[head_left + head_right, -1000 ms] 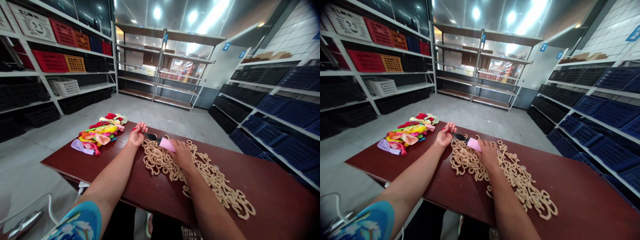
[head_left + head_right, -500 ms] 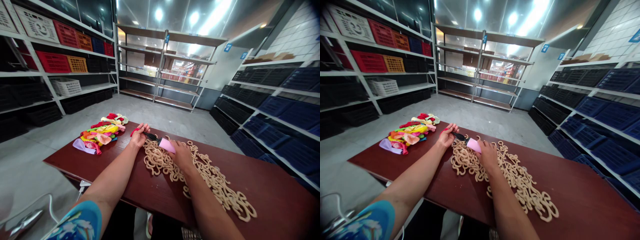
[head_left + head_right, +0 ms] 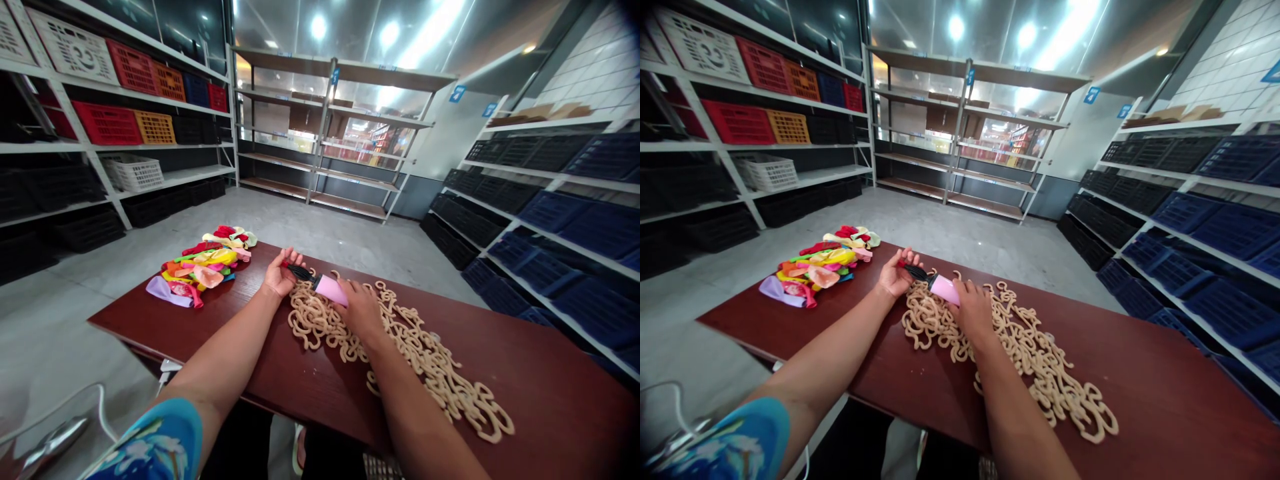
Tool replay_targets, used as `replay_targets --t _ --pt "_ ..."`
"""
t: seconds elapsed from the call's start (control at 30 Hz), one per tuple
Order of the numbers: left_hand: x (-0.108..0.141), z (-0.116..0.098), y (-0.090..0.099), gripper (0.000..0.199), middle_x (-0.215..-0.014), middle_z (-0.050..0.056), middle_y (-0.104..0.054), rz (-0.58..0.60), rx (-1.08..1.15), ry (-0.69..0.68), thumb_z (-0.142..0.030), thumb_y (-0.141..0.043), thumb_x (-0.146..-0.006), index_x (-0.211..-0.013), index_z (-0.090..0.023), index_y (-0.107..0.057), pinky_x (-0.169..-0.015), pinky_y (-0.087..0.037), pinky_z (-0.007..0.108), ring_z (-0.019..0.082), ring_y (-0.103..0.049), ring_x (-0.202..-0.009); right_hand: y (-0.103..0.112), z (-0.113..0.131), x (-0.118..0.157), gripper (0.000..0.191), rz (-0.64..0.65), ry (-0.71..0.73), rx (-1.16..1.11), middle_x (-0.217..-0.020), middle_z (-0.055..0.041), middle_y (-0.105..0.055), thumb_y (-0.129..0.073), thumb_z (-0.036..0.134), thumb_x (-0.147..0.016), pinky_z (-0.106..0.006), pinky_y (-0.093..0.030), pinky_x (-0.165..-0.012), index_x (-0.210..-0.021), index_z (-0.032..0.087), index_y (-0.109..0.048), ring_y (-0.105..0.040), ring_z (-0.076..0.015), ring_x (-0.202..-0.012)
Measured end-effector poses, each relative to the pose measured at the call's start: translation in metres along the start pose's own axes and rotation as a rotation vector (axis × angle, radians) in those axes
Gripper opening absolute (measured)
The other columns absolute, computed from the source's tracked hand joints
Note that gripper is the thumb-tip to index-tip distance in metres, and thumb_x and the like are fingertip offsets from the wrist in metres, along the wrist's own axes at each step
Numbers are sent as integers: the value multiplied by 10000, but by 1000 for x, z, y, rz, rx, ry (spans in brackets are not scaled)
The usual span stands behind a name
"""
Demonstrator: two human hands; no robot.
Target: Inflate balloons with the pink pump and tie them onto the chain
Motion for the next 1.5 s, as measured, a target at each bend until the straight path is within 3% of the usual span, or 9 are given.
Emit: replay_targets --t 0.17,0.37,0.47,0.6,0.73,0.87,1.07,1.3,1.5 --pt "-4 0 3 126 -570 -11 -522 0 -10 -41 -273 -563 -841 -818 -162 -616 -721 -499 317 129 -581 -650 3 9 0 506 -18 14 4 -1131 -100 -566 -602 363 -785 -360 -295 -847 -1253 235 -460 -482 -251 -1012" --pt "-3 2 17 136 -831 68 -662 -142 -40 -19 -247 -527 -857 -862 -156 -628 -708 -496 332 159 -621 -731 3 16 1 506 -36 34 12 -1124 -111 -568 -586 358 -800 -372 -288 -836 -1274 238 -454 -459 -273 -1043" --pt "1 5 12 247 -801 83 -652 -135 -60 -1 -313 -463 -887 -790 -144 -614 -693 -492 354 176 -616 -720 3 17 1 511 -36 35 8 -1124 -101 -570 -584 363 -801 -370 -291 -830 -1277 234 -449 -462 -267 -1028" --pt "5 1 -5 465 -522 13 -463 -40 -39 -43 -488 -396 -876 -534 -173 -399 -613 -471 337 142 -512 -533 5 17 0 552 -39 50 -4 -1141 -92 -568 -610 359 -782 -364 -294 -839 -1289 228 -435 -463 -258 -1027" --pt "9 -8 -17 512 -446 -36 -267 -9 -25 -123 -539 -350 -872 -512 -192 -239 -515 -418 300 114 -376 -417 10 10 -1 658 -68 -12 9 -1203 -114 -540 -622 390 -772 -375 -287 -866 -1350 228 -355 -465 -256 -1043" --pt "14 -15 -29 487 -452 -39 -262 -23 -67 -195 -500 -358 -887 -529 -196 -229 -475 -384 283 110 -358 -399 7 -4 -1 654 -59 -132 51 -1130 -126 -572 -629 389 -763 -370 -312 -832 -1328 195 -362 -496 -259 -999" --pt "17 -31 -49 448 -438 -55 -245 -139 -173 -239 -455 -382 -890 -552 -204 -232 -451 -377 273 104 -345 -366 4 -10 -2 283 -27 -150 32 -951 -68 -607 -604 353 -777 -300 -346 -704 -1003 204 -521 -536 -215 -880" --pt "11 -74 -88 435 -416 -58 -272 -180 -341 -297 -461 -402 -875 -559 -207 -243 -415 -373 264 106 -346 -338 14 -17 -2 287 -87 -189 -26 -914 -46 -615 -594 376 -776 -285 -344 -680 -994 209 -515 -558 -199 -849" --pt "8 -91 -118 435 -411 -55 -270 -150 -376 -332 -460 -420 -868 -558 -211 -245 -399 -358 256 105 -341 -331 13 -22 -2 273 -80 -216 -118 -893 -38 -627 -580 369 -773 -276 -350 -652 -988 211 -522 -582 -189 -817"
Point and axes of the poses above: each hand's wrist, its own x-axis away from the middle knuckle, its own y-axis out of the back of the hand, z = x × y, the point moved 9 cm from there along -x, towards the middle knuckle
